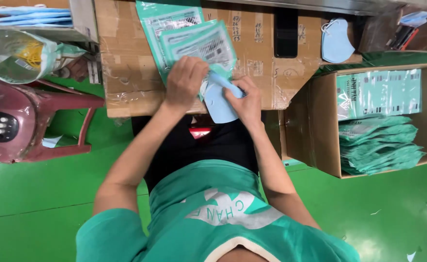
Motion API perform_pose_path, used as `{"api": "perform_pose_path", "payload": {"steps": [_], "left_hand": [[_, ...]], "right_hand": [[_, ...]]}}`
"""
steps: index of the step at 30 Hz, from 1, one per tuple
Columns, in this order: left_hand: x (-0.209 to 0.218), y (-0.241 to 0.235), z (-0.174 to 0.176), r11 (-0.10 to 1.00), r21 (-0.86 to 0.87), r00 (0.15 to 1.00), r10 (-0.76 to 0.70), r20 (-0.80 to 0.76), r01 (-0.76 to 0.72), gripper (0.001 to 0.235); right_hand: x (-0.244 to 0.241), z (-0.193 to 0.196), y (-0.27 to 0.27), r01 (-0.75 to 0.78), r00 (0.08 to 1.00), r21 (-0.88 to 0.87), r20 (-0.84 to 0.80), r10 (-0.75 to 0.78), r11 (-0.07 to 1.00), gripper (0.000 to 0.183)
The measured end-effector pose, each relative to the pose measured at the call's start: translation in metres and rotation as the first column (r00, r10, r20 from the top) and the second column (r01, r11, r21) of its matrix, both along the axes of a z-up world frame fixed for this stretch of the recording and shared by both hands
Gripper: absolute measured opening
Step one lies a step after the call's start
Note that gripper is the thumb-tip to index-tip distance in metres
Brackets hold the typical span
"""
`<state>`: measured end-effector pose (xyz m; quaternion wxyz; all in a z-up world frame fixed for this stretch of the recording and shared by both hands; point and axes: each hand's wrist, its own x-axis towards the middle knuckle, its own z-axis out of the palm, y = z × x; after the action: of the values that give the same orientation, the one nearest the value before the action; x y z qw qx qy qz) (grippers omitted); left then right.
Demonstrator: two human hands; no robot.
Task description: The person stacks loose face masks from the conveyor, opens a plastic pouch, inserts the stacked masks into the pouch, presses the pouch closed, and places the packed pouch on the conveyor. They repeat this packing cycle, taking masks one at a time from the belt and finished pouches from a box.
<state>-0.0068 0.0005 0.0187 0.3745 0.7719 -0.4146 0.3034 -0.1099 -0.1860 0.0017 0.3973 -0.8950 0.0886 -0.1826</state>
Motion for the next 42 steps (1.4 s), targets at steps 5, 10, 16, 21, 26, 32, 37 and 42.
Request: {"api": "perform_pose_path", "payload": {"steps": [5,10,16,21,26,32,37,42], "left_hand": [[-0.036,-0.006,0.023,0.99,-0.061,0.992,-0.126,0.004,0.126,0.015],[-0.048,0.012,0.018,0.942,-0.333,0.987,-0.093,-0.134,0.044,0.032],[-0.06,-0.004,-0.046,0.717,-0.63,0.3,-0.556,-0.775,-0.299,0.058],[-0.063,-0.02,-0.03,0.696,-0.604,0.444,-0.434,-0.784,-0.387,0.042],[-0.036,-0.012,-0.036,0.711,-0.585,0.431,-0.421,-0.798,-0.389,0.034],[-0.07,-0.053,-0.066,0.755,-0.651,0.252,-0.618,-0.745,-0.075,0.032],[-0.083,-0.05,-0.029,0.885,-0.365,0.114,-0.41,-0.905,0.29,0.025],[-0.048,-0.003,0.104,0.971,-0.155,0.924,-0.225,-0.31,0.184,0.024]], "right_hand": [[-0.003,0.019,0.007,0.074,0.983,0.218,0.148,-0.108,0.973,0.023],[-0.004,0.03,-0.002,0.061,0.968,0.586,0.163,-0.192,0.808,0.025],[0.012,0.022,0.014,0.038,0.999,0.353,-0.006,-0.038,0.935,0.044],[0.027,-0.007,0.018,-0.034,0.978,0.761,0.16,-0.136,0.648,0.051],[0.012,0.012,0.02,0.135,0.96,0.976,-0.172,0.22,0.174,0.038],[-0.005,-0.041,-0.004,-0.026,0.995,0.989,0.04,-0.092,0.142,0.022],[0.001,0.022,-0.006,0.05,0.968,0.979,0.001,-0.253,0.197,0.024],[-0.02,0.053,-0.017,0.098,0.995,0.289,-0.005,-0.101,0.952,0.029]]}}
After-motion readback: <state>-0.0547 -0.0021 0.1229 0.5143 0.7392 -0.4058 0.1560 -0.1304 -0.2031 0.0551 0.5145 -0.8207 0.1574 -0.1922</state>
